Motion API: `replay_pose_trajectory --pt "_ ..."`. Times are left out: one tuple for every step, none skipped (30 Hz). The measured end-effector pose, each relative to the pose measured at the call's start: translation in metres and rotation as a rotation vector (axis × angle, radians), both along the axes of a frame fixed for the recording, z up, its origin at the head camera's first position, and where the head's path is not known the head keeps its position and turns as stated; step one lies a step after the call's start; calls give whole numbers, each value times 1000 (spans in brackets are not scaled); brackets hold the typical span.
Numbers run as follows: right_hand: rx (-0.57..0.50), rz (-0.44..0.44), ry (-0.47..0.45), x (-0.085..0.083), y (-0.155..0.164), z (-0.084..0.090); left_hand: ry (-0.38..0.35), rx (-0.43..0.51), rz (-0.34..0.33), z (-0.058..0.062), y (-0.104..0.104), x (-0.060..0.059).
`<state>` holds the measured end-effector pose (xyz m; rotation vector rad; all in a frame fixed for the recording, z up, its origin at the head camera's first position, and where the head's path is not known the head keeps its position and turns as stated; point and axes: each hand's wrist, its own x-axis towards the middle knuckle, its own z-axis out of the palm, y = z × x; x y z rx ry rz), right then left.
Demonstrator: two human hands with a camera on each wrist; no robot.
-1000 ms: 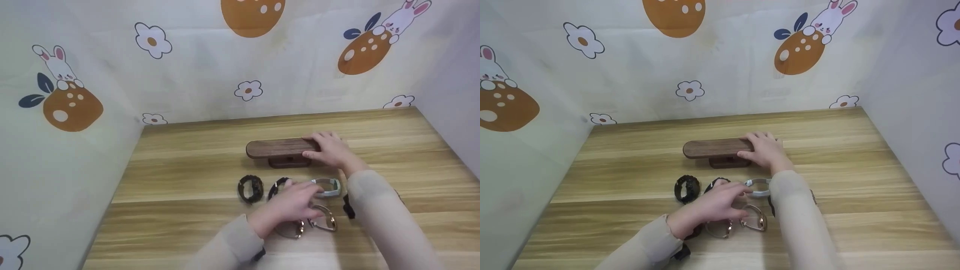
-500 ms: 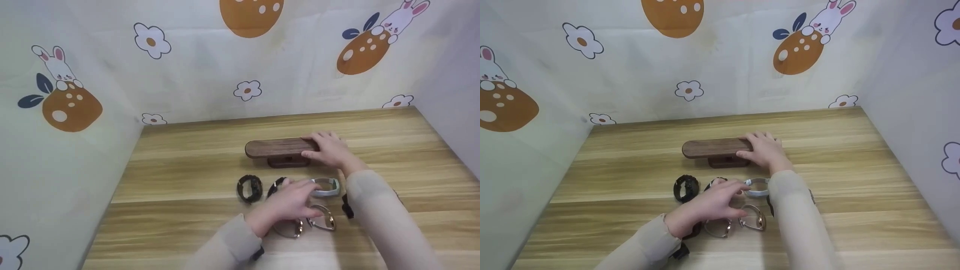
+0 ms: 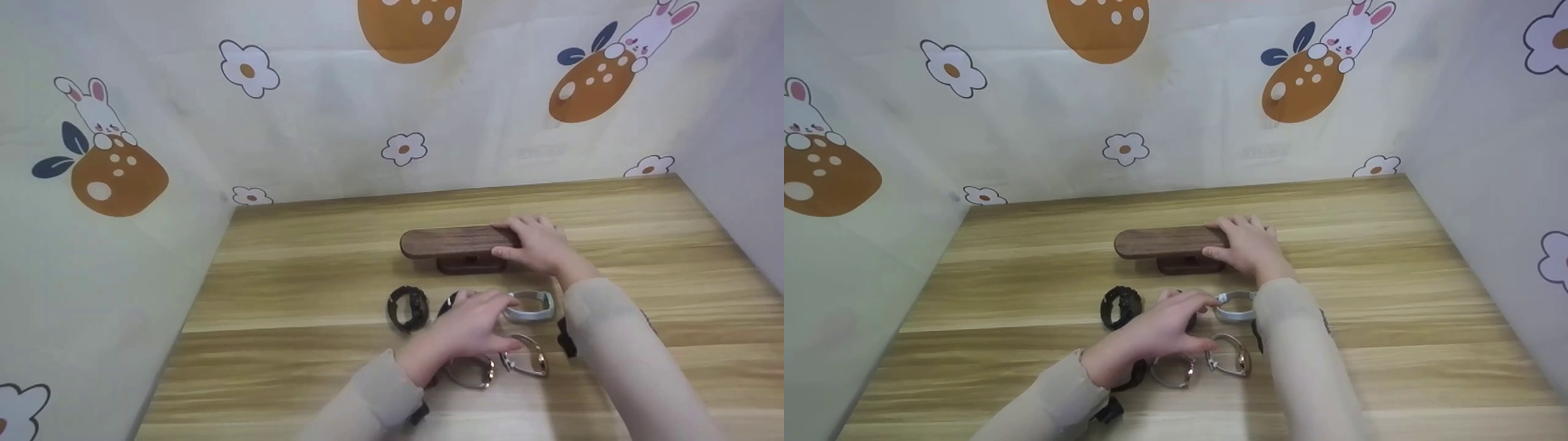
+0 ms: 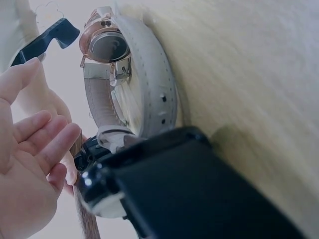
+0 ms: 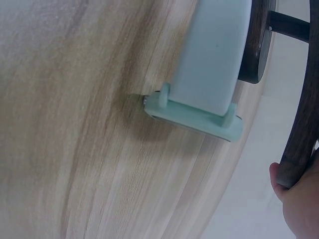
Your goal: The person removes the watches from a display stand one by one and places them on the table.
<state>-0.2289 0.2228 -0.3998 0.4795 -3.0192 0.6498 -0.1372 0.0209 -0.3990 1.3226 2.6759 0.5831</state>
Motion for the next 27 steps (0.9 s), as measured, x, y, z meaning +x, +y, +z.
replay_pose_trajectory --pt "1 0 1 0 0 0 -3 2 1 0 -1 0" --pt "2 0 3 0 -1 0 -5 1 4 0 -1 0" --pt "3 0 3 0 -1 0 -7 0 6 0 -2 0" --pt "5 -1 2 0 -1 0 -15 1 10 0 -2 -1" --pt "7 -1 1 1 -1 -1 -22 3 14 0 -3 -1" --pt "11 -1 -1 1 -1 -1 -30 4 19 0 -4 -1" --pt "13 -1 -4 1 -1 -1 -36 4 26 0 -5 -1" --pt "14 -3 -7 1 -1 -1 -41 4 32 0 -5 -1" --pt "15 -5 -9 1 -1 0 -48 9 36 0 -6 -2" --pt "16 -6 -10 1 -1 0 -56 13 43 0 -6 -2" --pt "15 -6 -8 1 -1 0 -62 16 50 0 -7 -2" --pt "14 -6 -8 1 -1 0 -69 20 56 1 -8 -2" --pt "12 -4 -9 1 -2 0 -77 23 62 1 -8 -2" --pt "11 -2 -10 1 -2 1 -86 27 67 1 -9 -3" --pt "11 0 -10 1 -2 0 -97 31 74 1 -9 -3" --pt "10 3 -12 1 -2 1 -106 33 80 1 -10 -3" --pt "8 5 -14 1 -2 1 -113 35 83 1 -10 -3" --pt "8 6 -18 1 -2 1 -117 38 85 0 -11 -3" --pt "7 7 -21 1 -2 1 -121 42 86 0 -11 -3" --pt "7 6 -21 1 -2 1 -121 46 86 0 -12 -3" --pt "7 5 -22 1 -1 1 -121 50 85 0 -13 -3" --pt "5 4 -23 1 -1 1 -120 54 84 0 -13 -3" --pt "5 4 -24 1 -1 1 -118 57 82 0 -14 -3" --pt "6 3 -25 1 -1 2 -117 62 80 0 -15 -3" --pt "7 4 -24 0 -1 2 -116 67 80 0 -16 -4" --pt "11 4 -25 0 -1 2 -114 69 81 0 -17 -4" --pt "13 5 -26 0 -1 3 -115 71 83 1 -18 -4"
